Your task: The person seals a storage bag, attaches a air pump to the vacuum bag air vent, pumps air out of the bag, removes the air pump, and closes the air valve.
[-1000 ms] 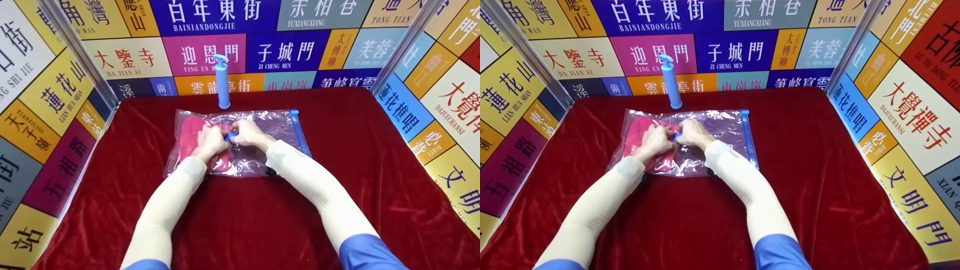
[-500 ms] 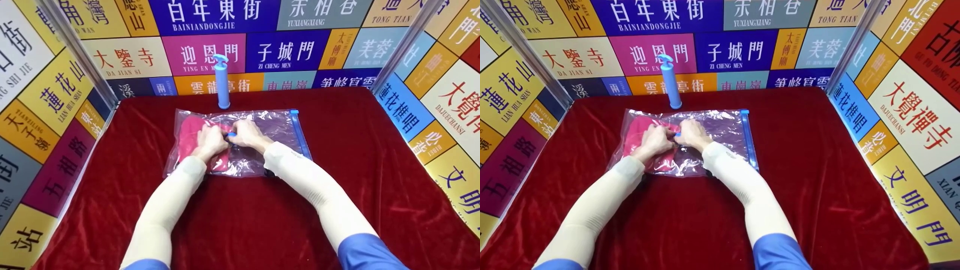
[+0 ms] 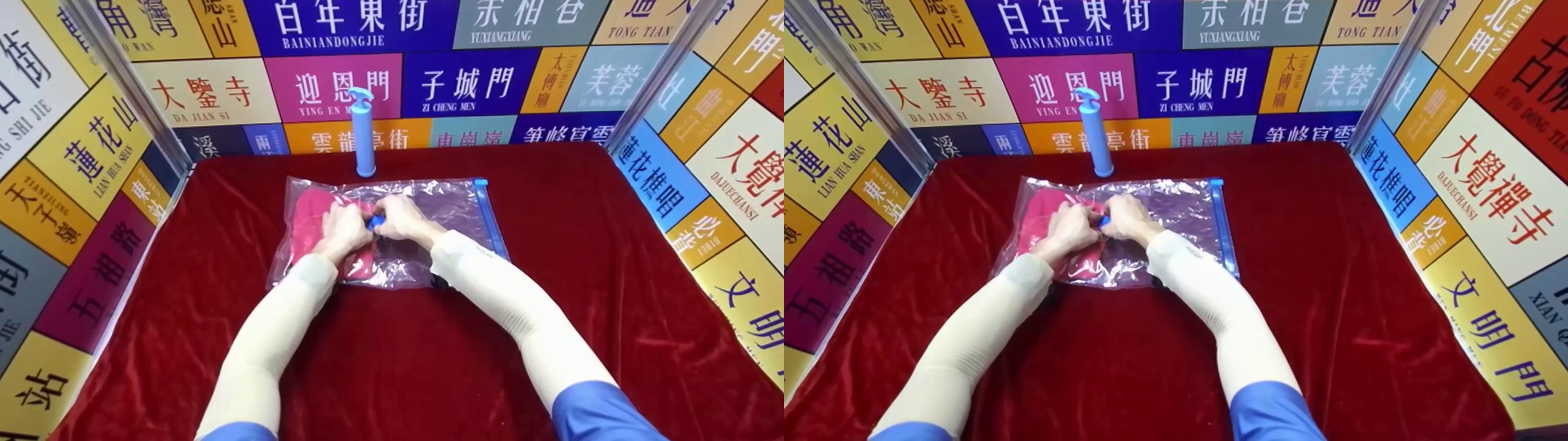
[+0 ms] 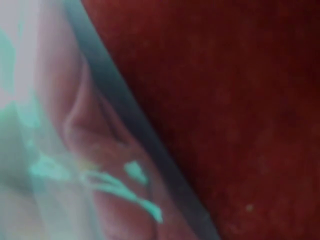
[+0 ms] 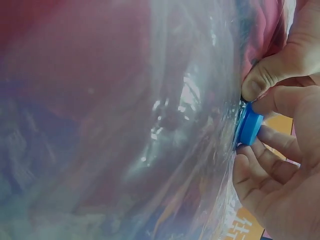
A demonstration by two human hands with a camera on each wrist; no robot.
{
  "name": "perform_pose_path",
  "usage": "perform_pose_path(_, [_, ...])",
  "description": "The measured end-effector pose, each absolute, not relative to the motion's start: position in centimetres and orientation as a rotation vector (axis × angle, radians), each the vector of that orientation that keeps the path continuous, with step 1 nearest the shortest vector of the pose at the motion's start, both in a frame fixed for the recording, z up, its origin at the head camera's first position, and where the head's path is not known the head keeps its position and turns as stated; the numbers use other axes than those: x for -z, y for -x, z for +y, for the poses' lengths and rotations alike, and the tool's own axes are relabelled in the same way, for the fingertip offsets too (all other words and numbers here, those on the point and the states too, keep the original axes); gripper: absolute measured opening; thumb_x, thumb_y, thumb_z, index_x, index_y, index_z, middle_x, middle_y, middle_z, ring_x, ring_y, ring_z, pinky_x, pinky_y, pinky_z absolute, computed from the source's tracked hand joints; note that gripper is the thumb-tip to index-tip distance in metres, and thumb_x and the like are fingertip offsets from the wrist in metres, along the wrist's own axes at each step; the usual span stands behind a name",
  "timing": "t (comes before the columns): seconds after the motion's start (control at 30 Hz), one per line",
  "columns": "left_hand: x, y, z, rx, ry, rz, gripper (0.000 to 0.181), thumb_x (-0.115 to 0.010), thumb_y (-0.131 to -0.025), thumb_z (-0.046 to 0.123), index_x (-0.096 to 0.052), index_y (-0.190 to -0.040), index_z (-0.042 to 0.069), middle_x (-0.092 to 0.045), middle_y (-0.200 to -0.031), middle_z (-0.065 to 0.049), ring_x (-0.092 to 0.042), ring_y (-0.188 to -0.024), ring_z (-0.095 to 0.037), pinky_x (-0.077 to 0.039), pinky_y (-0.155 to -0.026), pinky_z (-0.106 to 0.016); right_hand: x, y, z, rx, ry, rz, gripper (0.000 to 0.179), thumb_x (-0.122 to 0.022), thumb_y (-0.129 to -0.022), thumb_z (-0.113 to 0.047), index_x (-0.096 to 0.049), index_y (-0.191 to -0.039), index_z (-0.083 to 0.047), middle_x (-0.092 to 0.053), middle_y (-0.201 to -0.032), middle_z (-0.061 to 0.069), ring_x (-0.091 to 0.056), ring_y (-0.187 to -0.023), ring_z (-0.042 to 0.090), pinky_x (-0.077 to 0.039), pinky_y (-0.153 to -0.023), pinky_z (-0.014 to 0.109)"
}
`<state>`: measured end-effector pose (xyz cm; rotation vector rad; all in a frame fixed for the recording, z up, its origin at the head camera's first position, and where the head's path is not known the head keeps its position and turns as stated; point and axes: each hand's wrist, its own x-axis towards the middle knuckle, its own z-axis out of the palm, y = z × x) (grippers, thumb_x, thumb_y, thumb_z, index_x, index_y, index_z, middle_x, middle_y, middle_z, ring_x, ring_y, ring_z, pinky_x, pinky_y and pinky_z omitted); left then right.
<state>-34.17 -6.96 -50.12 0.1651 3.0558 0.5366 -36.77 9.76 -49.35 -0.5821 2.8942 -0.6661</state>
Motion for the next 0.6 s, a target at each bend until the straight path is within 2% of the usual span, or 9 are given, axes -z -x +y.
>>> perform_pose_path(0.2, [50.33, 34.29, -7.01, -0.528, -0.161, 3.057, 0.034, -0.084, -0.084, 0.027, -0.088, -0.117, 0.018, -0.078, -0.133, -0.021, -0.062, -0.135, -0.040, -0.052, -0.121, -0.060, 49.35, 36.70, 9.96, 0.736, 0.585, 2.892, 0.044, -0.080, -0.089, -0.027, -0.081, -0.129, -0.011, -0.084, -0.124, 0.010, -0.077, -0.116, 0.031, -0.062, -0.107, 0.044])
perform_pose_path(0.37, [50.31, 34.40, -7.05, -0.517, -0.150, 3.048, 0.036, -0.083, -0.084, 0.023, -0.087, -0.118, 0.013, -0.077, -0.134, -0.022, -0.061, -0.136, -0.040, -0.051, -0.123, -0.060, 49.78, 36.70, 10.00, 0.733, 0.501, 2.962, 0.042, -0.079, -0.092, -0.041, -0.081, -0.123, -0.012, -0.085, -0.119, 0.009, -0.078, -0.110, 0.032, -0.064, -0.102, 0.047])
perform_pose_path(0.47, [50.21, 34.40, -7.00, -0.534, -0.144, 3.036, 0.039, -0.088, -0.084, 0.028, -0.087, -0.121, 0.016, -0.077, -0.135, -0.020, -0.060, -0.137, -0.039, -0.050, -0.124, -0.059, 50.00, 36.68, 10.00, 0.711, 0.425, 2.982, 0.040, -0.082, -0.092, -0.044, -0.082, -0.119, -0.014, -0.084, -0.115, 0.008, -0.077, -0.108, 0.031, -0.065, -0.098, 0.048])
perform_pose_path(0.6, [49.98, 34.24, -6.92, -0.534, -0.157, 3.031, 0.044, -0.090, -0.085, 0.032, -0.086, -0.127, 0.021, -0.078, -0.138, -0.018, -0.060, -0.136, -0.039, -0.050, -0.122, -0.058, 50.04, 36.72, 10.02, 0.708, 0.362, 2.971, 0.032, -0.084, -0.090, -0.040, -0.083, -0.109, -0.015, -0.083, -0.107, 0.007, -0.073, -0.102, 0.030, -0.064, -0.094, 0.049])
